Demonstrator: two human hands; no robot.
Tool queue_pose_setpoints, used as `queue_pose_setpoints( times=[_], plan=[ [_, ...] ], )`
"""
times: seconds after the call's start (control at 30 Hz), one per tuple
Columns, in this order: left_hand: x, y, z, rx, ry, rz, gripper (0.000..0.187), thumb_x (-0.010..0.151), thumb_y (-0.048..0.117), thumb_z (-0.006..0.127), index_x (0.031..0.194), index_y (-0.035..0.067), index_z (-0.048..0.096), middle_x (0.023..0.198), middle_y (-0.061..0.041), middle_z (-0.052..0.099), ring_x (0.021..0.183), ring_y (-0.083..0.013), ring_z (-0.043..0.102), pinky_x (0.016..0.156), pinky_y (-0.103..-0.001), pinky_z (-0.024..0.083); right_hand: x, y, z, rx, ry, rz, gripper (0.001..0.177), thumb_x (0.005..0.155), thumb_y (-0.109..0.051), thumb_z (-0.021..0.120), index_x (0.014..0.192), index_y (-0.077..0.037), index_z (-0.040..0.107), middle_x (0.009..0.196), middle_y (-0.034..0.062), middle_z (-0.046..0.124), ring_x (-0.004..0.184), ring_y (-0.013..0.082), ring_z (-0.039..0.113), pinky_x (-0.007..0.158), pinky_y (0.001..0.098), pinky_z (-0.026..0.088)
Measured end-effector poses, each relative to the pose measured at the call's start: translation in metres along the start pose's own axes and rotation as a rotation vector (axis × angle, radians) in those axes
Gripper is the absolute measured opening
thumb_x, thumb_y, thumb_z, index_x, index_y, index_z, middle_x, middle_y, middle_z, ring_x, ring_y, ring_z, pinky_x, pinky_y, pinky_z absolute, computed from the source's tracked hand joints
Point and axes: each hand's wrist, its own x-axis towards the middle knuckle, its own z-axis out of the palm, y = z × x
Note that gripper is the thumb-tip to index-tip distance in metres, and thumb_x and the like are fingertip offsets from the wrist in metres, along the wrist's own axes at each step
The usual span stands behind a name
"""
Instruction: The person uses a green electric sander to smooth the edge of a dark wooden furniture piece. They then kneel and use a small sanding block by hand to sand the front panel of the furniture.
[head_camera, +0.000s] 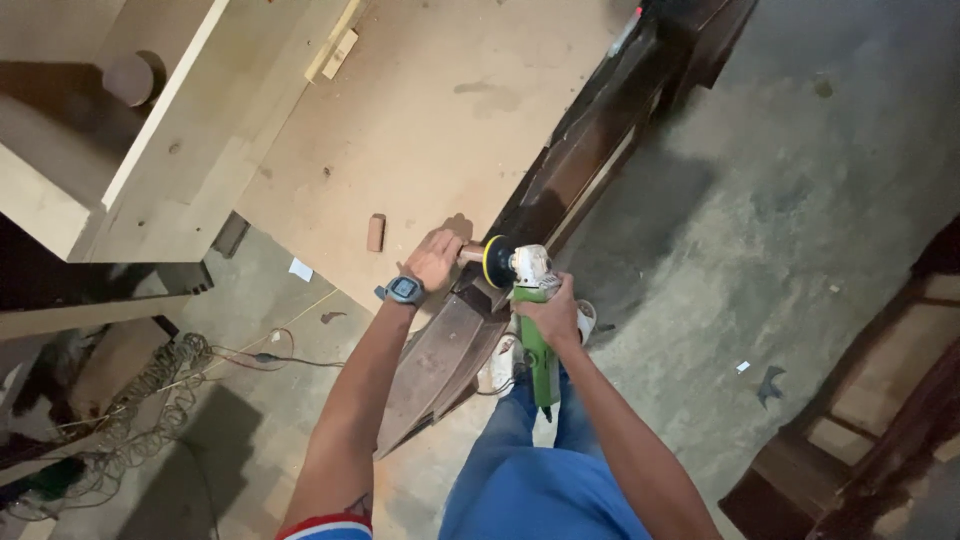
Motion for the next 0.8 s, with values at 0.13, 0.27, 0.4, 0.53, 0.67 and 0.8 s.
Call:
queue_pose_setpoints(
  times=[0.13, 0.27, 0.4, 0.53, 0.67, 0.8],
  plan=[
    [-0.001, 0.002, -0.008, 0.028, 0.042, 0.048, 0.010, 0.099, 0.019, 0.051, 0.103, 0.011, 0.051, 0.093, -0.004, 0.047, 0.094, -0.0267, 0.058, 0.096, -0.039, 0.049, 0.003, -0.002, -0.001, -0.024, -0.002, -0.002, 0.105, 0.059, -0.034, 0.095, 0.144, -0.016, 0.037, 0.129, 0.0200, 0.062, 0.120, 0.0407, 0.064, 0.099, 0.0537, 0.052],
    [-0.006, -0.003, 0.001, 0.013, 0.095, 0.015, 0.021, 0.094, 0.029, 0.060, 0.102, 0.013, 0.050, 0.094, -0.005, 0.045, 0.098, -0.0268, 0.057, 0.095, -0.036, 0.050, 0.008, 0.002, -0.005, -0.011, 0.057, 0.003, 0.105, 0.055, -0.032, 0.094, 0.144, -0.017, 0.040, 0.130, 0.0187, 0.064, 0.120, 0.0409, 0.065, 0.100, 0.0519, 0.053],
    [0.006, 0.010, -0.049, -0.131, 0.024, -0.256, 0.034, 0.086, 0.028, 0.076, 0.114, 0.016, 0.060, 0.103, -0.005, 0.059, 0.111, -0.0258, 0.061, 0.100, -0.037, 0.051, 0.012, 0.021, -0.009, 0.107, 0.094, -0.006, 0.105, 0.057, -0.035, 0.095, 0.144, -0.013, 0.041, 0.128, 0.0220, 0.063, 0.117, 0.0408, 0.065, 0.097, 0.0535, 0.051],
    [0.023, 0.037, -0.107, -0.249, -0.227, -0.648, 0.036, 0.088, 0.041, 0.076, 0.111, 0.015, 0.069, 0.109, -0.008, 0.071, 0.112, -0.0281, 0.067, 0.102, -0.042, 0.053, 0.003, 0.019, -0.017, 0.236, 0.120, 0.010, 0.104, 0.061, -0.035, 0.095, 0.145, -0.010, 0.038, 0.129, 0.0230, 0.058, 0.119, 0.0411, 0.061, 0.099, 0.0552, 0.048],
    [0.038, 0.056, -0.128, -0.430, -0.122, -0.678, 0.054, 0.092, 0.038, 0.075, 0.134, 0.016, 0.049, 0.141, -0.018, 0.054, 0.129, -0.0422, 0.058, 0.112, -0.052, 0.048, -0.028, -0.006, -0.028, 0.290, 0.132, 0.019, 0.102, 0.067, -0.033, 0.093, 0.147, -0.005, 0.035, 0.133, 0.0275, 0.053, 0.122, 0.0458, 0.058, 0.101, 0.0620, 0.046],
    [0.067, 0.041, -0.095, -0.347, -0.324, -0.683, 0.031, 0.095, 0.030, 0.072, 0.123, 0.025, 0.059, 0.121, -0.002, 0.067, 0.120, -0.0233, 0.067, 0.106, -0.040, 0.054, -0.040, 0.003, -0.032, 0.176, 0.070, -0.049, 0.105, 0.076, -0.034, 0.088, 0.152, 0.000, 0.023, 0.140, 0.0327, 0.043, 0.128, 0.0524, 0.052, 0.104, 0.0695, 0.045]
  ],
)
